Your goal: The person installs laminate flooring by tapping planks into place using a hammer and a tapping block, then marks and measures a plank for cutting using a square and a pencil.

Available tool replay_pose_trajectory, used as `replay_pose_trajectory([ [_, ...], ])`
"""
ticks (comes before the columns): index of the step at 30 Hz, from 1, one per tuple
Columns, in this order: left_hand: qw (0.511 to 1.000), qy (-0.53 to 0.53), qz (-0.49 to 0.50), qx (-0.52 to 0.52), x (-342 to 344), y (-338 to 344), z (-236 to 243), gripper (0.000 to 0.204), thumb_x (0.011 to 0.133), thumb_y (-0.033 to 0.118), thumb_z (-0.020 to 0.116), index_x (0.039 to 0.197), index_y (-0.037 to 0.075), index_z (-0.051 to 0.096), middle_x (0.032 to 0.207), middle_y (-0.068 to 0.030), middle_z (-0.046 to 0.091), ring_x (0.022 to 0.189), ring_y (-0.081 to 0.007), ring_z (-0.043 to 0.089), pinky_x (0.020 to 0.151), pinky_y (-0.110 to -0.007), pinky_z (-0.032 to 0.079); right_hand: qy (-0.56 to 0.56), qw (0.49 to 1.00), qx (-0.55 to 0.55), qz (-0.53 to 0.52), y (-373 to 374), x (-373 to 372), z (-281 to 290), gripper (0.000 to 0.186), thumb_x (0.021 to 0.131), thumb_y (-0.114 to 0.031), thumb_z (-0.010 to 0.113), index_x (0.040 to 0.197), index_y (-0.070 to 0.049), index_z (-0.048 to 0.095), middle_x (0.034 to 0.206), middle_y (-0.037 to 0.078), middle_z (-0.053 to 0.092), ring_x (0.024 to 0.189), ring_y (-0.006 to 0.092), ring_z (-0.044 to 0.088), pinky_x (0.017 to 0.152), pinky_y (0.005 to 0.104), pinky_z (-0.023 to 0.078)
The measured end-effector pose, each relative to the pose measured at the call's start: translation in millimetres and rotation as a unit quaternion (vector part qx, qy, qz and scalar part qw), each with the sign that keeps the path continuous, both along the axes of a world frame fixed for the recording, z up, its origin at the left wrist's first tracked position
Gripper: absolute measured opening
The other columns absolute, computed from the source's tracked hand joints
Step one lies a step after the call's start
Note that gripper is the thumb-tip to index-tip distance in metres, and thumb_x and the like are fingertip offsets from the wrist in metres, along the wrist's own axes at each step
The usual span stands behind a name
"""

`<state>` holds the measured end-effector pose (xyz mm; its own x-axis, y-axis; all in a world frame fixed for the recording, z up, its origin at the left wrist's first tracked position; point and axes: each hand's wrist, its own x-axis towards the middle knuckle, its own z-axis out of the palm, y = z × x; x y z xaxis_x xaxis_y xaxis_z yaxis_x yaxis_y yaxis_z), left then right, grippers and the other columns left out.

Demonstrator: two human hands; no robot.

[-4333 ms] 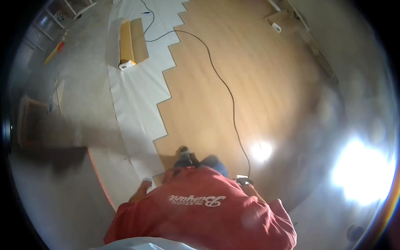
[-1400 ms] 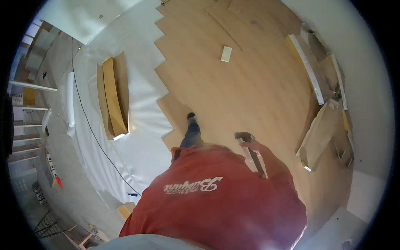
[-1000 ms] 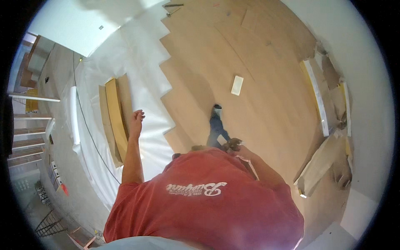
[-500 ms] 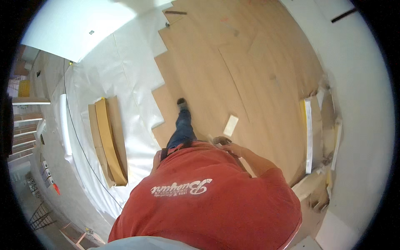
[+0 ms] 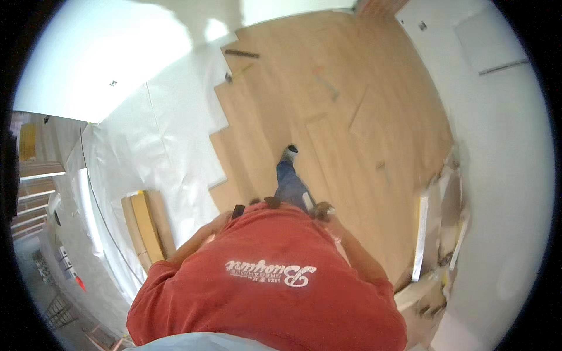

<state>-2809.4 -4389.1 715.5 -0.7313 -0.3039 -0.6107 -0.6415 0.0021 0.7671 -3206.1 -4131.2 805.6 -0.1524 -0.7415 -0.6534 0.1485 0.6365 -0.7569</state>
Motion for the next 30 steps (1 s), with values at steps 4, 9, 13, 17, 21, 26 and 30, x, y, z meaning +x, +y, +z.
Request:
replay_pose_trajectory([
  [4, 0.996, -0.014, 0.061, -0.063, -84, -78, -43, 0.036, 0.09, 0.019, 0.061, 0.122, 0.002, 0.066, 0.118, -0.0245, 0.069, 0.113, -0.0424, 0.063, 0.101, -0.046, 0.049, -0.117, 0.987, 0.101, 0.033, -125, -114, -24, 0.045, 0.092, -0.034, 0.073, 0.118, 0.003, 0.07, 0.106, 0.009, 0.073, 0.096, 0.0182, 0.066, 0.082, 0.0345, 0.054],
  [9, 0.958, -0.156, 0.237, -0.029, -208, -200, 27, 0.032, 0.098, 0.023, 0.045, 0.103, -0.002, 0.065, 0.098, -0.025, 0.069, 0.094, -0.04, 0.067, 0.085, -0.047, 0.05, -0.11, 0.964, 0.17, 0.174, -259, -232, -37, 0.043, 0.092, -0.037, 0.07, 0.114, 0.0, 0.072, 0.102, 0.006, 0.072, 0.089, 0.0146, 0.065, 0.075, 0.0315, 0.052],
  [13, 0.968, -0.025, 0.248, -0.031, -244, -243, 9, 0.034, 0.097, 0.029, 0.052, 0.107, 0.0, 0.067, 0.098, -0.0236, 0.071, 0.09, -0.0363, 0.069, 0.08, -0.043, 0.051, -0.053, 0.956, 0.172, 0.23, -373, -303, -58, 0.046, 0.094, -0.04, 0.069, 0.117, 0.001, 0.071, 0.099, 0.006, 0.071, 0.086, 0.016, 0.064, 0.072, 0.0328, 0.052],
  [17, 0.971, -0.045, 0.234, -0.027, -307, -333, 9, 0.045, 0.091, 0.043, 0.061, 0.105, 0.0, 0.069, 0.096, -0.024, 0.071, 0.093, -0.0384, 0.07, 0.08, -0.043, 0.051, -0.047, 0.964, 0.13, 0.227, -448, -364, -106, 0.049, 0.094, -0.042, 0.069, 0.119, 0.001, 0.071, 0.092, 0.005, 0.068, 0.076, 0.0164, 0.06, 0.064, 0.0343, 0.048],
  [21, 0.983, -0.002, 0.182, -0.003, -387, -462, 15, 0.051, 0.089, 0.049, 0.063, 0.103, 0.0, 0.069, 0.097, -0.0262, 0.07, 0.098, -0.0426, 0.068, 0.082, -0.044, 0.051, -0.014, 0.978, 0.149, 0.148, -508, -402, -117, 0.049, 0.093, -0.04, 0.073, 0.119, 0.002, 0.069, 0.087, 0.004, 0.067, 0.071, 0.0141, 0.057, 0.061, 0.0336, 0.044],
  [26, 0.985, -0.074, 0.116, 0.106, -456, -591, 100, 0.045, 0.095, 0.037, 0.058, 0.111, -0.004, 0.065, 0.111, -0.0306, 0.067, 0.109, -0.0464, 0.064, 0.089, -0.046, 0.051, -0.11, 0.96, 0.239, 0.092, -648, -473, -23, 0.053, 0.094, -0.033, 0.072, 0.132, 0.003, 0.059, 0.103, 0.008, 0.067, 0.086, 0.0131, 0.062, 0.071, 0.0305, 0.05],
  [30, 0.99, -0.05, 0.11, 0.073, -499, -633, 59, 0.044, 0.098, 0.035, 0.058, 0.123, -0.001, 0.064, 0.119, -0.0267, 0.068, 0.114, -0.0428, 0.063, 0.094, -0.044, 0.049, -0.21, 0.968, 0.141, 0.001, -703, -532, 27, 0.057, 0.094, -0.032, 0.069, 0.135, 0.005, 0.055, 0.125, 0.014, 0.066, 0.111, 0.0221, 0.065, 0.095, 0.0366, 0.054],
])
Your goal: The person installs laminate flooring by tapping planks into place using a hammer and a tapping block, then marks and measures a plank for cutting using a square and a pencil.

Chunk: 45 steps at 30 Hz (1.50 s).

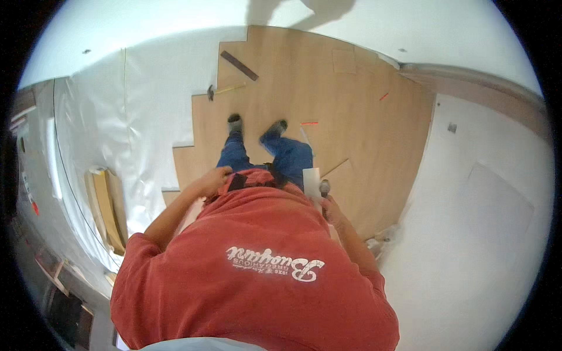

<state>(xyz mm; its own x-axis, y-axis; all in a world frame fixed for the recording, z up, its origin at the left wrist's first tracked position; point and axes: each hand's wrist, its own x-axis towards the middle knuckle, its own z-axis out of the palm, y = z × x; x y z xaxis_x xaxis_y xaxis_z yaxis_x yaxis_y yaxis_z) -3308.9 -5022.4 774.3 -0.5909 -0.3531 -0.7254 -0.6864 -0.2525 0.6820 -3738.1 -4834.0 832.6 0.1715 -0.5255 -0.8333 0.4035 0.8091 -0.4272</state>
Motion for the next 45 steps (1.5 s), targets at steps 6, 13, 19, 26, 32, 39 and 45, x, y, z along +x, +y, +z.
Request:
replay_pose_trajectory([
  [6, 0.985, -0.079, 0.076, -0.135, -72, -47, -34, 0.046, 0.094, 0.036, 0.062, 0.118, -0.002, 0.065, 0.118, -0.0278, 0.067, 0.113, -0.0455, 0.062, 0.096, -0.05, 0.049, 0.037, 0.988, 0.108, 0.101, -181, -80, 6, 0.058, 0.093, -0.031, 0.067, 0.137, 0.005, 0.054, 0.13, 0.013, 0.064, 0.116, 0.0242, 0.064, 0.099, 0.0382, 0.052],
  [13, 0.94, -0.162, 0.3, 0.013, -212, -23, -9, 0.04, 0.09, 0.033, 0.053, 0.103, -0.003, 0.065, 0.101, -0.0258, 0.069, 0.097, -0.0403, 0.066, 0.087, -0.044, 0.051, -0.049, 0.941, 0.161, 0.293, -312, -243, -29, 0.058, 0.093, -0.03, 0.067, 0.138, 0.004, 0.053, 0.126, 0.013, 0.067, 0.112, 0.0241, 0.065, 0.098, 0.039, 0.053],
  [19, 0.857, -0.027, 0.44, 0.266, -297, -40, 59, 0.03, 0.089, 0.023, 0.048, 0.095, -0.004, 0.061, 0.074, -0.0215, 0.058, 0.076, -0.0324, 0.066, 0.072, -0.044, 0.051, -0.009, 0.892, 0.268, 0.365, -376, -353, -53, 0.071, 0.09, -0.039, 0.071, 0.138, 0.007, 0.048, 0.133, 0.016, 0.059, 0.113, 0.0253, 0.063, 0.1, 0.0379, 0.05],
  [26, 0.979, 0.019, 0.142, 0.147, -322, -146, -107, 0.022, 0.09, 0.021, 0.058, 0.095, 0.002, 0.066, 0.096, -0.0205, 0.07, 0.093, -0.0399, 0.068, 0.081, -0.048, 0.053, 0.213, 0.614, 0.0, 0.76, -581, -328, -205, 0.067, 0.08, -0.038, 0.079, 0.126, 0.007, 0.058, 0.104, 0.015, 0.067, 0.1, 0.0247, 0.065, 0.089, 0.0391, 0.051],
  [32, 0.936, -0.058, 0.175, -0.3, -310, -175, -332, 0.022, 0.074, 0.002, 0.063, 0.095, 0.01, 0.064, 0.084, -0.01, 0.061, 0.078, -0.0324, 0.058, 0.068, -0.045, 0.043, 0.404, 0.454, -0.207, 0.767, -686, -338, -597, 0.071, 0.078, -0.051, 0.078, 0.117, 0.008, 0.068, 0.115, 0.028, 0.07, 0.109, 0.039, 0.069, 0.094, 0.0453, 0.054],
  [39, 0.864, -0.135, 0.166, -0.456, -342, -128, -378, 0.014, 0.072, 0.013, 0.067, 0.085, 0.015, 0.066, 0.078, -0.0018, 0.058, 0.069, -0.0205, 0.052, 0.064, -0.039, 0.036, 0.485, 0.423, -0.355, 0.678, -734, -287, -839, 0.062, 0.08, -0.052, 0.07, 0.113, 0.0, 0.074, 0.131, 0.025, 0.064, 0.126, 0.0407, 0.056, 0.105, 0.0459, 0.048],
  [45, 0.756, -0.305, 0.202, -0.543, -441, -62, -391, 0.015, 0.091, 0.014, 0.055, 0.086, 0.009, 0.069, 0.081, -0.007, 0.063, 0.07, -0.0233, 0.054, 0.062, -0.039, 0.037, 0.527, 0.376, -0.419, 0.636, -748, -325, -893, 0.065, 0.09, -0.057, 0.065, 0.123, -0.001, 0.068, 0.13, 0.027, 0.063, 0.124, 0.0417, 0.057, 0.104, 0.0518, 0.046],
])
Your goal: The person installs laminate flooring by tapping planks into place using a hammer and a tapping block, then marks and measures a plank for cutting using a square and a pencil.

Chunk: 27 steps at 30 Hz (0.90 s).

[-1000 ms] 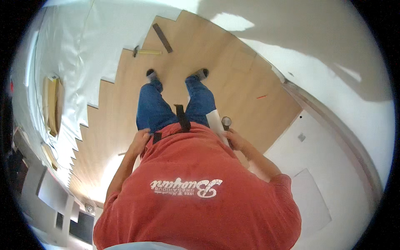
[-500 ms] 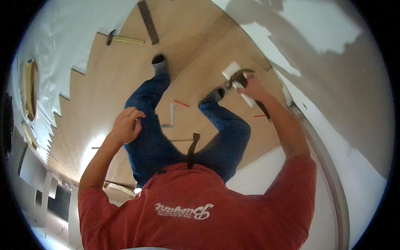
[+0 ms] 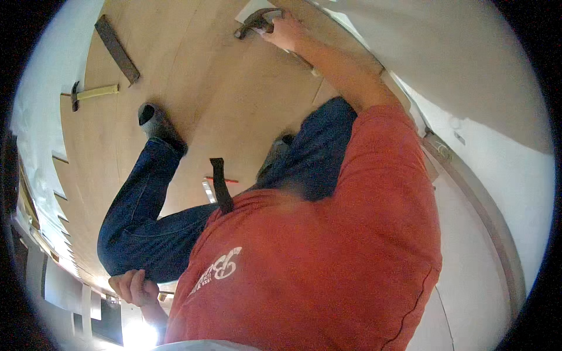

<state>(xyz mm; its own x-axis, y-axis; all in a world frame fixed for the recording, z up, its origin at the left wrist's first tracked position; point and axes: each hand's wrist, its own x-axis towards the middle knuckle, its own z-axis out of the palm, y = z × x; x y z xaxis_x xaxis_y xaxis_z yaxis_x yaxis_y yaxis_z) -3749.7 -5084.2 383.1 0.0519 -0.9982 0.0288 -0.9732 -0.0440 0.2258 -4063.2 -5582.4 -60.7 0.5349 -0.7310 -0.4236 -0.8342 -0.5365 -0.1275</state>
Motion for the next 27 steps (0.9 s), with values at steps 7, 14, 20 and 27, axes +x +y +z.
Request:
replay_pose_trajectory([
  [7, 0.983, 0.009, 0.151, -0.102, -29, 12, -8, 0.018, 0.09, 0.005, 0.049, 0.088, 0.005, 0.067, 0.076, -0.0089, 0.061, 0.069, -0.0247, 0.056, 0.064, -0.04, 0.042, 0.066, 0.992, 0.097, -0.047, -33, -174, 41, 0.045, 0.095, -0.038, 0.068, 0.124, -0.004, 0.064, 0.121, 0.019, 0.069, 0.114, 0.0368, 0.064, 0.096, 0.046, 0.05],
  [14, 0.968, 0.005, 0.177, -0.18, -44, 25, -11, 0.014, 0.068, 0.001, 0.058, 0.078, 0.005, 0.067, 0.074, -0.0067, 0.065, 0.066, -0.0219, 0.058, 0.068, -0.038, 0.045, 0.134, 0.984, 0.076, -0.093, 48, -305, -16, 0.056, 0.104, -0.032, 0.048, 0.154, -0.009, 0.039, 0.15, 0.027, 0.047, 0.135, 0.0451, 0.048, 0.112, 0.0581, 0.038],
  [20, 0.97, 0.012, 0.178, -0.167, -56, 3, 7, 0.014, 0.063, 0.005, 0.063, 0.077, 0.007, 0.068, 0.071, -0.0049, 0.06, 0.062, -0.022, 0.054, 0.06, -0.036, 0.042, 0.189, 0.981, 0.04, 0.02, 50, -342, -41, 0.046, 0.098, -0.021, 0.065, 0.139, -0.003, 0.056, 0.141, 0.025, 0.057, 0.125, 0.0401, 0.058, 0.102, 0.0511, 0.047],
  [27, 0.975, 0.007, 0.175, -0.137, -79, -8, 2, 0.018, 0.057, 0.011, 0.067, 0.076, 0.01, 0.069, 0.071, -0.0018, 0.059, 0.06, -0.019, 0.05, 0.057, -0.035, 0.037, -0.075, 0.976, 0.197, -0.055, 57, -298, 84, 0.031, 0.101, -0.025, 0.061, 0.116, 0.002, 0.067, 0.097, 0.012, 0.072, 0.092, 0.0235, 0.065, 0.084, 0.0373, 0.052],
])
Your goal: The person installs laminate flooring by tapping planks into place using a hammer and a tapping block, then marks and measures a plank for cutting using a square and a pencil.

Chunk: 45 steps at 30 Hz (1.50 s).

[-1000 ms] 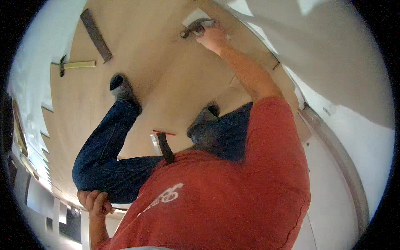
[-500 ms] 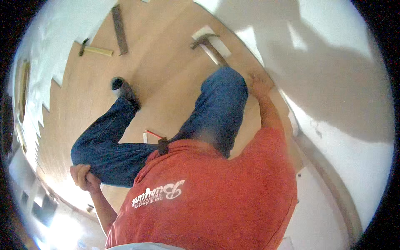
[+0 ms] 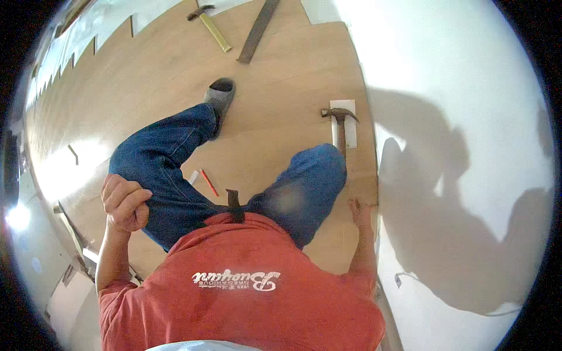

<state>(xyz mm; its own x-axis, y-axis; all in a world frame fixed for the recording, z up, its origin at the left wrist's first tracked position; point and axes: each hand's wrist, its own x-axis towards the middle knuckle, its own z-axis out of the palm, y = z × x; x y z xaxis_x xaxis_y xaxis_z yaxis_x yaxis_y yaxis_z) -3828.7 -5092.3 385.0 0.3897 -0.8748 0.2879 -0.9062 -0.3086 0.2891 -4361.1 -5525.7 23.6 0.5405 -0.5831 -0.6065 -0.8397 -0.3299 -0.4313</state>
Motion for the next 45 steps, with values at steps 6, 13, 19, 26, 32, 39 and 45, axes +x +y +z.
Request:
replay_pose_trajectory([
  [6, 1.0, 0.006, 0.018, -0.022, -7, 12, -4, 0.023, 0.055, 0.011, 0.067, 0.078, 0.01, 0.07, 0.073, -0.0012, 0.06, 0.058, -0.0181, 0.05, 0.054, -0.032, 0.034, -0.031, 0.993, -0.117, -0.009, -96, 169, 89, 0.041, 0.105, -0.037, 0.058, 0.114, 0.003, 0.066, 0.095, 0.014, 0.069, 0.086, 0.0221, 0.062, 0.079, 0.0359, 0.049],
  [13, 0.965, 0.102, 0.108, -0.217, 5, 45, -27, 0.02, 0.073, 0.0, 0.057, 0.086, 0.007, 0.071, 0.078, -0.0035, 0.065, 0.066, -0.0188, 0.059, 0.063, -0.032, 0.047, -0.17, 0.965, -0.19, 0.059, -126, 453, 8, 0.049, 0.108, -0.04, 0.049, 0.126, 0.003, 0.064, 0.119, 0.016, 0.07, 0.103, 0.0309, 0.066, 0.091, 0.0413, 0.05],
  [19, 0.747, 0.305, 0.52, -0.281, 38, 152, -148, 0.027, 0.097, 0.007, 0.048, 0.107, -0.001, 0.072, 0.093, -0.0092, 0.073, 0.09, -0.0172, 0.068, 0.082, -0.032, 0.054, -0.191, 0.976, 0.013, -0.106, -148, 558, -78, 0.054, 0.106, -0.037, 0.05, 0.139, 0.007, 0.055, 0.134, 0.022, 0.062, 0.116, 0.035, 0.062, 0.099, 0.0475, 0.05],
  [26, 0.513, 0.478, 0.703, 0.119, -127, 294, -415, 0.054, 0.094, 0.044, 0.064, 0.121, -0.003, 0.07, 0.116, -0.0282, 0.07, 0.115, -0.0405, 0.066, 0.098, -0.045, 0.052, -0.063, 0.963, -0.178, 0.194, -135, 526, 23, 0.051, 0.105, -0.035, 0.052, 0.14, 0.003, 0.058, 0.136, 0.023, 0.063, 0.126, 0.0363, 0.059, 0.112, 0.0416, 0.041],
  [32, 0.429, 0.569, 0.657, 0.248, -140, 163, -443, 0.114, 0.073, 0.072, 0.078, 0.151, -0.001, 0.037, 0.151, -0.024, 0.038, 0.141, -0.0443, 0.041, 0.111, -0.057, 0.041, 0.023, 0.982, -0.049, 0.18, -186, 397, 121, 0.052, 0.105, -0.028, 0.052, 0.148, 0.001, 0.049, 0.146, 0.018, 0.055, 0.133, 0.0295, 0.054, 0.111, 0.0392, 0.043],
  [39, 0.556, 0.48, 0.629, 0.255, -166, 168, -452, 0.061, 0.093, 0.046, 0.069, 0.128, 0.0, 0.05, 0.137, -0.0226, 0.048, 0.129, -0.0427, 0.053, 0.099, -0.054, 0.052, 0.056, 0.996, 0.022, 0.066, -159, 361, 143, 0.051, 0.104, -0.023, 0.054, 0.149, 0.0, 0.047, 0.147, 0.018, 0.051, 0.133, 0.0282, 0.053, 0.108, 0.038, 0.046],
  [45, 0.575, 0.485, 0.614, 0.237, -132, 179, -432, 0.038, 0.099, 0.032, 0.057, 0.12, 0.0, 0.055, 0.126, -0.023, 0.058, 0.112, -0.0403, 0.065, 0.092, -0.05, 0.055, -0.078, 0.987, -0.004, 0.144, -61, 338, 111, 0.037, 0.103, -0.02, 0.057, 0.134, 0.001, 0.06, 0.144, 0.016, 0.053, 0.128, 0.0258, 0.056, 0.106, 0.0361, 0.046],
])
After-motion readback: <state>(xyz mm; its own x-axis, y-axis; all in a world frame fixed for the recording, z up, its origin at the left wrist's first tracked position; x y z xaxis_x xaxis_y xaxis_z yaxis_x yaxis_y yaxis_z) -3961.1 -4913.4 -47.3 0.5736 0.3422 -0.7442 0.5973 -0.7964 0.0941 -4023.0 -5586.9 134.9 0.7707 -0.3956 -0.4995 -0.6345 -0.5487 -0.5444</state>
